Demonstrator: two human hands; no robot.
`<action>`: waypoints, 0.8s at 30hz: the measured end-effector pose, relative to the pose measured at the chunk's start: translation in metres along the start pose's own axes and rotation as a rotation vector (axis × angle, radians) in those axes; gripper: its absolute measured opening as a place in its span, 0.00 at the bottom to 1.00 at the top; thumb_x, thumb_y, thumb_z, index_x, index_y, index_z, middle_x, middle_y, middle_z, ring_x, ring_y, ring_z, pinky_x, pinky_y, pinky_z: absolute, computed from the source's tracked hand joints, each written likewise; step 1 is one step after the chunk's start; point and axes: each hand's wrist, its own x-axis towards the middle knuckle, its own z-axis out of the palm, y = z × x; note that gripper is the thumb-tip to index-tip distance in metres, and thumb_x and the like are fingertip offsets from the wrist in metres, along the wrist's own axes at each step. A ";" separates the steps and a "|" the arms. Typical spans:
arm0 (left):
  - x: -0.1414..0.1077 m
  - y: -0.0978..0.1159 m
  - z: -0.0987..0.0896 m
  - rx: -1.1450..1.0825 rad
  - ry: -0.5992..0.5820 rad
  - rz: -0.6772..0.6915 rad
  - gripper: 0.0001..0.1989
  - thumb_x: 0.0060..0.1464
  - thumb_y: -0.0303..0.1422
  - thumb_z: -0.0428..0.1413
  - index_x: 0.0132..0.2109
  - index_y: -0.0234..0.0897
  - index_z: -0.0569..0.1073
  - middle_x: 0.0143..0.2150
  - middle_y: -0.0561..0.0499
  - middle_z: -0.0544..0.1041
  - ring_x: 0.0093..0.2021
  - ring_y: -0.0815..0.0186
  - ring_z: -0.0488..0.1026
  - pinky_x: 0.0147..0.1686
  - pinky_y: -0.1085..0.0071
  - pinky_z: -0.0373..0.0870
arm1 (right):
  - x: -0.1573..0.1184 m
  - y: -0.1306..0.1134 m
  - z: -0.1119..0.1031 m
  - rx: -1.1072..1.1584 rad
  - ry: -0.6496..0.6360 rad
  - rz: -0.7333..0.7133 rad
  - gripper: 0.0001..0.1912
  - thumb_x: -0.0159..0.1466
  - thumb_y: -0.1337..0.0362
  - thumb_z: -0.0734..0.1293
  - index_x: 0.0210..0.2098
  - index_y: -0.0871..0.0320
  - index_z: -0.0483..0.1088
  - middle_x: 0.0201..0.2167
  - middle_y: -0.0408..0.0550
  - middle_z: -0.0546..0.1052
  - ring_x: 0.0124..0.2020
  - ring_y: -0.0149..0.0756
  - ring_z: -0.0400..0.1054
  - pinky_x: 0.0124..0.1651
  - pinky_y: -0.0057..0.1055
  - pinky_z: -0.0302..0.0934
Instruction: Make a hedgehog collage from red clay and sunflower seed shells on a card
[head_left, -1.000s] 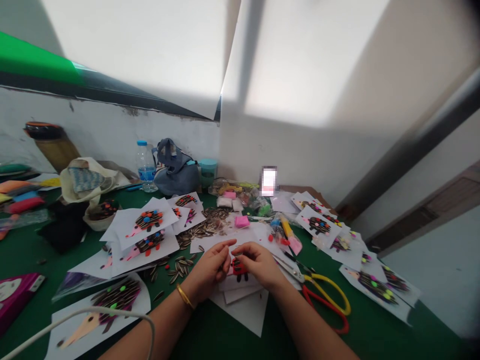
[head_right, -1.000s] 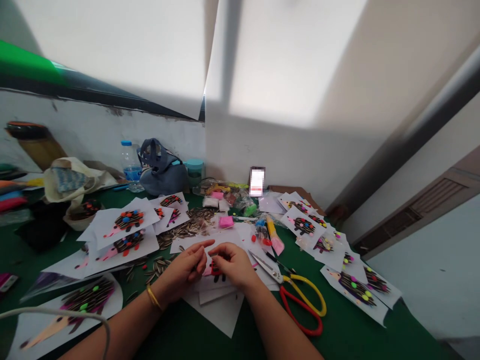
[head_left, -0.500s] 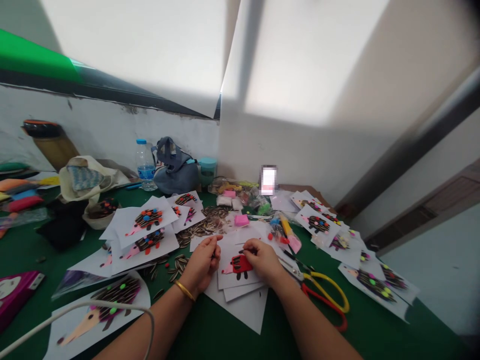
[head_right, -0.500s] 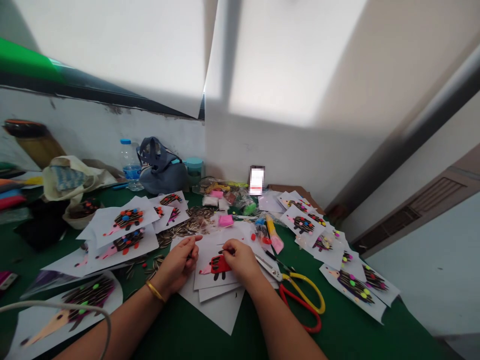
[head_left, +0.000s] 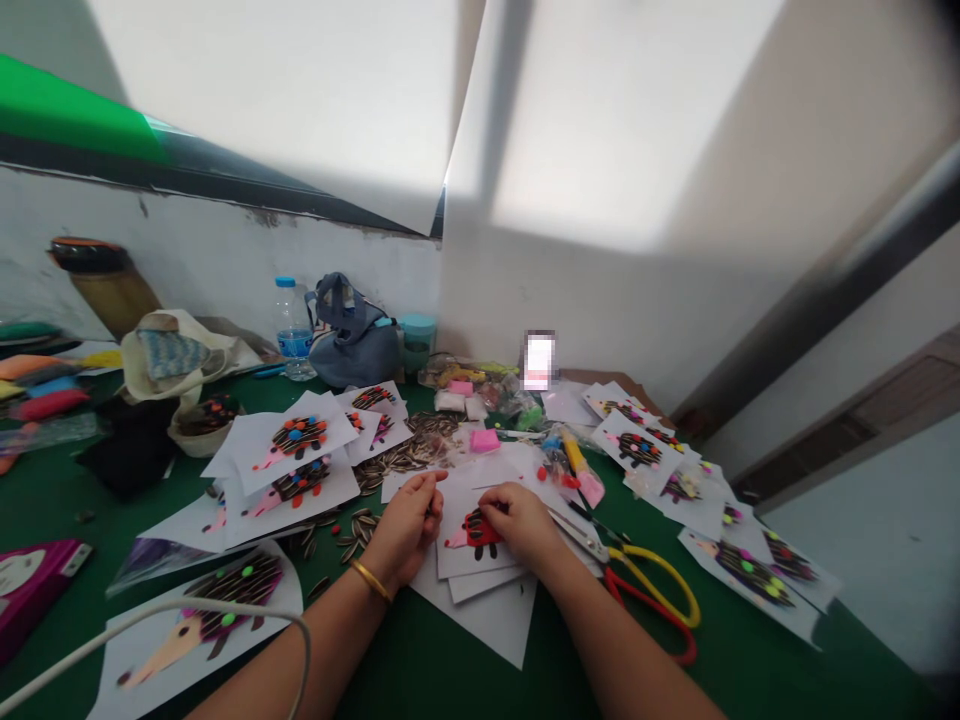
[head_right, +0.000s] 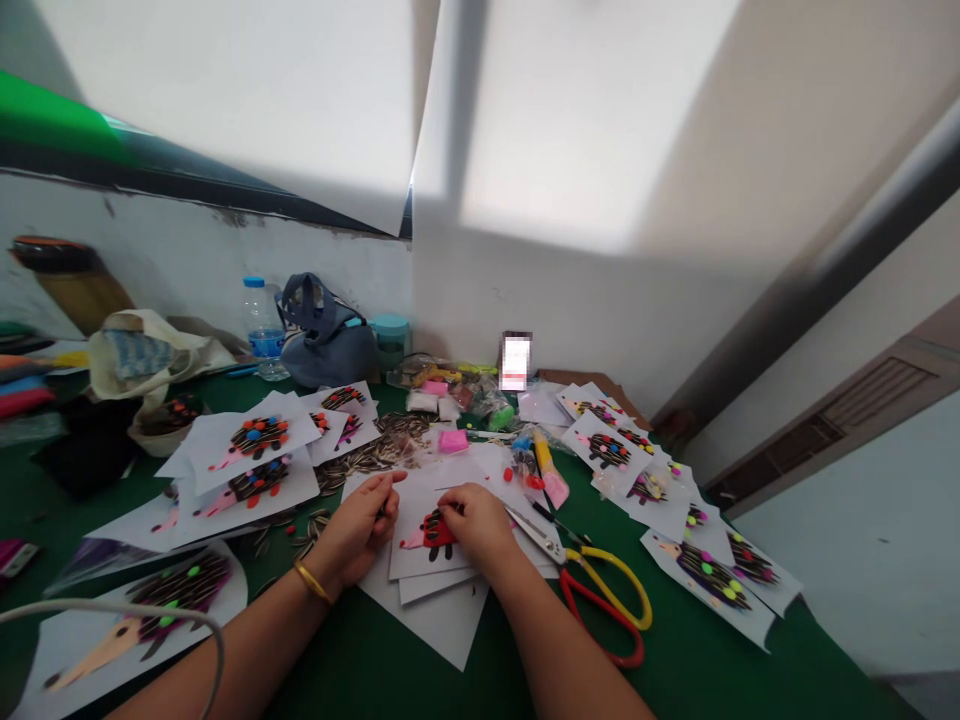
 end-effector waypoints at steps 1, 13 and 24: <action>0.000 0.000 0.000 -0.002 0.000 -0.003 0.20 0.51 0.43 0.60 0.46 0.36 0.69 0.20 0.62 0.65 0.14 0.79 0.51 0.14 0.81 0.43 | 0.000 -0.001 -0.001 -0.015 -0.005 -0.009 0.09 0.61 0.67 0.65 0.36 0.54 0.78 0.37 0.46 0.79 0.40 0.37 0.72 0.43 0.30 0.62; 0.000 -0.001 -0.001 -0.003 -0.001 -0.012 0.19 0.51 0.43 0.60 0.46 0.37 0.69 0.21 0.62 0.65 0.14 0.79 0.52 0.15 0.81 0.43 | -0.001 -0.012 -0.008 -0.199 -0.058 -0.126 0.09 0.63 0.68 0.64 0.34 0.55 0.78 0.34 0.47 0.77 0.39 0.36 0.68 0.44 0.29 0.57; 0.001 -0.002 -0.001 0.106 0.000 0.022 0.18 0.53 0.44 0.56 0.45 0.38 0.70 0.21 0.61 0.64 0.14 0.77 0.50 0.15 0.79 0.44 | -0.004 -0.009 -0.009 -0.193 -0.053 -0.180 0.13 0.64 0.70 0.62 0.41 0.55 0.78 0.38 0.48 0.78 0.43 0.36 0.69 0.49 0.28 0.58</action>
